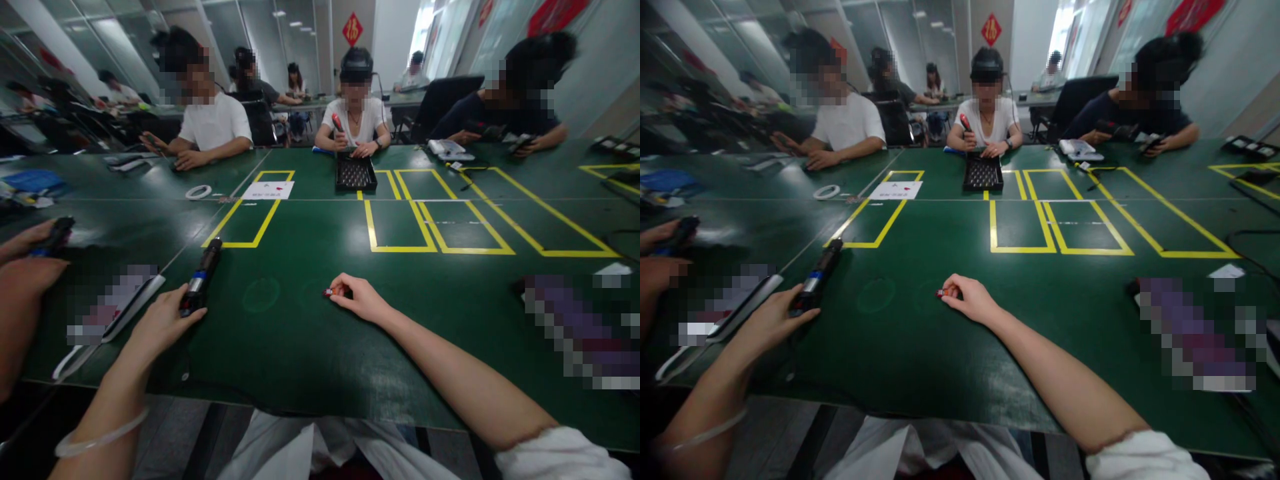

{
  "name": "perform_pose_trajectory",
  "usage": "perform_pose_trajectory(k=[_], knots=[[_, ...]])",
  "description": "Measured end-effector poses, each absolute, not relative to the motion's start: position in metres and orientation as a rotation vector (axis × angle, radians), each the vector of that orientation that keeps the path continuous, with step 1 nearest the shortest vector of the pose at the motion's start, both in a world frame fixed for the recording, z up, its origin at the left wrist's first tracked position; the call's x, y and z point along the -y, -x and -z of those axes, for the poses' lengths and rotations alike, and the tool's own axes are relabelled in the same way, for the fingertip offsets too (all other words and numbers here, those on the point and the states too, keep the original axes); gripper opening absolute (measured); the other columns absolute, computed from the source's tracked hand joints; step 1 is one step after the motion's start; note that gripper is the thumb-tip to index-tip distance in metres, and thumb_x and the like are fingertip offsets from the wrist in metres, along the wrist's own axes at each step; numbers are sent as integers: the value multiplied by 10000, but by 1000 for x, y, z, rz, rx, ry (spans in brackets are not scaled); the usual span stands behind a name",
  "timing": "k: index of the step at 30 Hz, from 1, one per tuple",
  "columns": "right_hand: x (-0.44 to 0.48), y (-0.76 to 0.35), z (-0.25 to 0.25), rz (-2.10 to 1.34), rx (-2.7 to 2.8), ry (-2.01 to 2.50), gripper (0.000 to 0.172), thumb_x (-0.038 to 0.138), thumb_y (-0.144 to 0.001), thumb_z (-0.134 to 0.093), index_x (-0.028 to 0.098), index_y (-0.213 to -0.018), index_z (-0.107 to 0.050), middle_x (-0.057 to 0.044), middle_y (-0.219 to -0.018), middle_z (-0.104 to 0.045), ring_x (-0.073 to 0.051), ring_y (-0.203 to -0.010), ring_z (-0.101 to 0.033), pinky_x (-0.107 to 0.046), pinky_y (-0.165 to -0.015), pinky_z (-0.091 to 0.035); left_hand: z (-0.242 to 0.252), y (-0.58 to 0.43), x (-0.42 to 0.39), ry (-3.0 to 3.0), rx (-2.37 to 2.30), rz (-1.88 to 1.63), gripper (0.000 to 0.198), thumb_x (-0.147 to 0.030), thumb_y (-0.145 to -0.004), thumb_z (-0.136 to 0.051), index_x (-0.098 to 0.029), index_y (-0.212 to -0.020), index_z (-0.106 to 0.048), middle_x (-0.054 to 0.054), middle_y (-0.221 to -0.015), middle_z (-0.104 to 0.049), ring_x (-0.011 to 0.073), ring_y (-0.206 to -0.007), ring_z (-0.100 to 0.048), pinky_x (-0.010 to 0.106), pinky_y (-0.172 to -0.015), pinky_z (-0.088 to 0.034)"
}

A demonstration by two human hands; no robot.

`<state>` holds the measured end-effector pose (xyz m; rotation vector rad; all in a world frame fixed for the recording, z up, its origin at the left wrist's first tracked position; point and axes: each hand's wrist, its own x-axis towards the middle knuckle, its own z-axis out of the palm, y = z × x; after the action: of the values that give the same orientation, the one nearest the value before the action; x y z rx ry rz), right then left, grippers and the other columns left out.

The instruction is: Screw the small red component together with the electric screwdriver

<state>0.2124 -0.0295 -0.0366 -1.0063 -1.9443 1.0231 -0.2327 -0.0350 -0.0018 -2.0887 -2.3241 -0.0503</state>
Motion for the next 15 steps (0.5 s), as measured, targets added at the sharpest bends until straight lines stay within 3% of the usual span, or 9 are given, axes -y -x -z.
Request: perform_pose_trajectory(k=[6,15], knots=[[29,-212,37,-1008,1965,1001,116,231,-848,-632,176,-934,-578,1,-792,-629,-124,-708,-598,-252,-699,-476,-14,192,45,2056,2395,-12,665,-555,-843,-463,-152,-1372,-439,129,-1196,-592,319,-1063,-602,416,-879,-490],[29,-212,36,-1014,1974,1003,119,244,-846,-644,174,-914,-574,-4,-798,-642,-123,-702,-601,-251,-688,-476,-13,94,48,2356,2151,91,710,-539,-830,-502,-106,-1387,-423,157,-1204,-573,294,-1072,-584,386,-885,-490]])
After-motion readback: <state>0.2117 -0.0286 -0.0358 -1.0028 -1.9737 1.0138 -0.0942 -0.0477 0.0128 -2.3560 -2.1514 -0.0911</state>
